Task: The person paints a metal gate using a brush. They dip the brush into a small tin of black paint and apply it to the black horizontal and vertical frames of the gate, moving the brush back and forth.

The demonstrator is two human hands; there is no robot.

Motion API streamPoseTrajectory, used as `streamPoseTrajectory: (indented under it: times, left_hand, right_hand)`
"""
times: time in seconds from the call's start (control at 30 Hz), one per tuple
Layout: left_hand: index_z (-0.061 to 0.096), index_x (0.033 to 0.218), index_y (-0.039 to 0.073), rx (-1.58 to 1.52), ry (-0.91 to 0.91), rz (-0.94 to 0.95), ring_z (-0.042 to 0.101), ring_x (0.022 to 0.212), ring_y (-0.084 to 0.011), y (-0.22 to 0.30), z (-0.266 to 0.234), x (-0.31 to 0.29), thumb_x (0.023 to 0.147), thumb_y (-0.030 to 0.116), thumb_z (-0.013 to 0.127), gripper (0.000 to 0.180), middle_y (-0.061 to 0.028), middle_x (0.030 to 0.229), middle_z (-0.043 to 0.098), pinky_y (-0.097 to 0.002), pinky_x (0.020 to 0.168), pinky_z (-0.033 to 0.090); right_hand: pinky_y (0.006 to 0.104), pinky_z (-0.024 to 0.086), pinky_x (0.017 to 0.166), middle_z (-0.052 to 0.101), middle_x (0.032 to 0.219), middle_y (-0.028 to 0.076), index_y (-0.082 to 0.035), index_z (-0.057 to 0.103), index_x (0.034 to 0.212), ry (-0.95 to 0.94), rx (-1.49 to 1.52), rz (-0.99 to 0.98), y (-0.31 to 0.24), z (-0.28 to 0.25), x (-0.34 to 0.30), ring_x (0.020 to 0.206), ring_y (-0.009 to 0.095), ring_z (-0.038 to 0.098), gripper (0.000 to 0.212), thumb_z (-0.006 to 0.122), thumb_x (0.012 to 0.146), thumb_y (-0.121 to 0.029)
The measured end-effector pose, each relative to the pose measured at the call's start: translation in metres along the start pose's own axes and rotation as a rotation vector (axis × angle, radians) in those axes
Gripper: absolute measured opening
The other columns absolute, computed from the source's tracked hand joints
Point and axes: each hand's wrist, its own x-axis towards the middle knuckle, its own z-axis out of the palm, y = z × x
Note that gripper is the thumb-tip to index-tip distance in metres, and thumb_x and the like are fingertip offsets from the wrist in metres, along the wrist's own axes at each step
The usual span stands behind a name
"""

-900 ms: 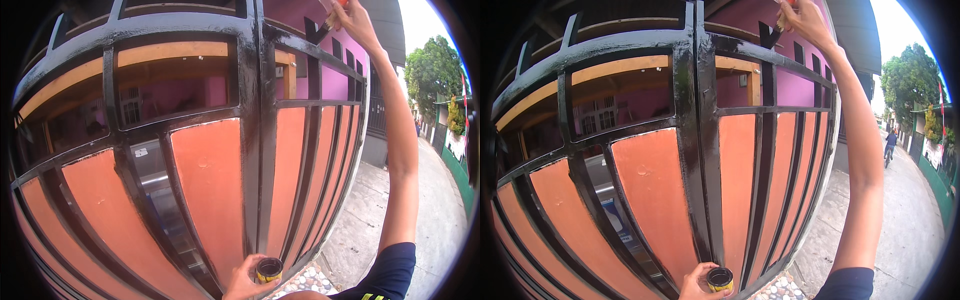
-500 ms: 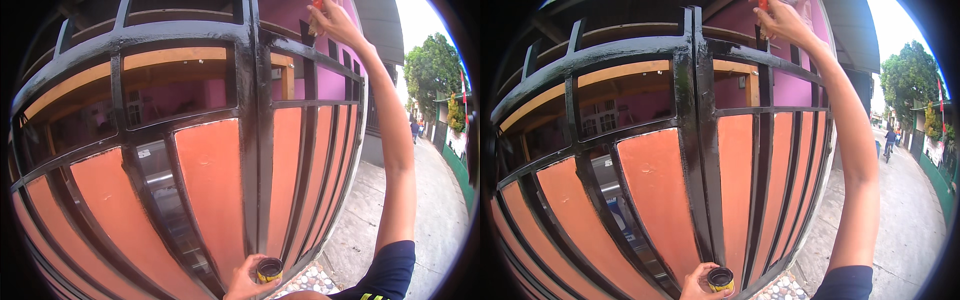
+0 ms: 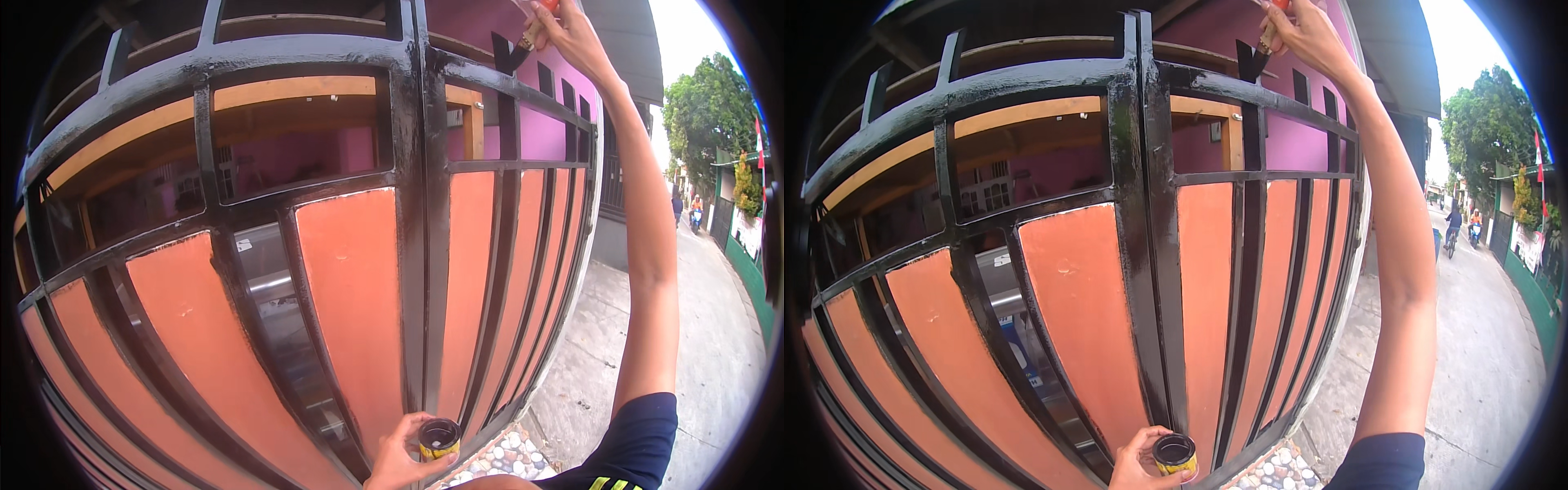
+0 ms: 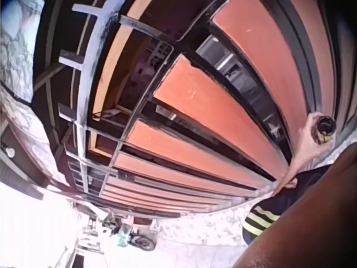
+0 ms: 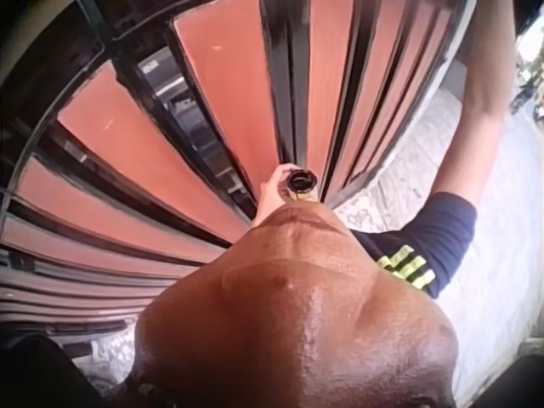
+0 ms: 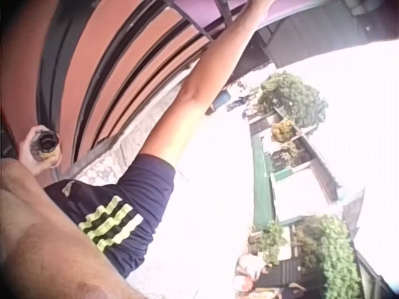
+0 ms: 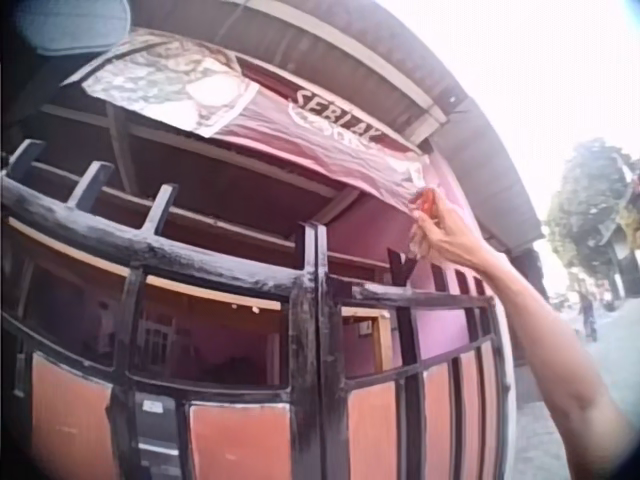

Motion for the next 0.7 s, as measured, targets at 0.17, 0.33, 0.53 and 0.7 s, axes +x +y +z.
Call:
streamPoseTrajectory:
  times: [0.17, 0.33, 0.53, 0.7]
  left_hand:
    - [0.056, 0.121, 0.005, -0.08, 0.002, -0.054, 0.065, 0.095, -0.0134, -0.018, 0.0, -0.002, 0.064, 0.005, 0.092, 0.067, -0.0071, 0.105, 0.07, -0.0289, 0.083, 0.054]
    - [0.056, 0.121, 0.005, -0.037, 0.011, -0.062, 0.065, 0.096, -0.0136, 0.001, 0.001, -0.002, 0.064, 0.006, 0.092, 0.067, -0.0074, 0.105, 0.07, -0.0296, 0.083, 0.054]
    - [0.057, 0.119, 0.005, 0.03, 0.017, -0.053, 0.065, 0.095, -0.0128, 0.003, 0.004, 0.0, 0.066, 0.009, 0.091, 0.064, -0.0076, 0.104, 0.071, -0.0297, 0.084, 0.053]
    - [0.057, 0.119, 0.004, 0.026, 0.03, -0.029, 0.065, 0.095, -0.0123, 0.004, 0.007, 0.007, 0.068, 0.011, 0.09, 0.061, -0.0078, 0.104, 0.071, -0.0293, 0.084, 0.053]
  right_hand:
    - [0.0308, 0.055, 0.056, 0.062, 0.073, 0.01, -0.002, 0.046, 0.113, -0.009, -0.103, -0.116, 0.012, 0.006, -0.001, 0.063, 0.018, 0.066, 0.015, 0.048, 0.102, -0.011]
    - [0.0291, 0.052, 0.048, 0.062, 0.07, 0.011, -0.001, 0.041, 0.116, 0.065, 0.134, -0.019, 0.006, -0.007, 0.0, 0.053, 0.018, 0.064, 0.016, 0.045, 0.102, -0.009]
    - [0.0266, 0.051, 0.047, 0.062, 0.07, 0.01, -0.002, 0.042, 0.114, -0.006, -0.007, -0.059, 0.027, 0.002, 0.005, 0.054, 0.015, 0.063, 0.013, 0.043, 0.104, -0.01]
    - [0.0281, 0.052, 0.048, 0.063, 0.073, 0.01, -0.002, 0.043, 0.113, 0.103, 0.16, -0.055, 0.024, 0.0, 0.016, 0.055, 0.016, 0.064, 0.014, 0.045, 0.104, -0.013]
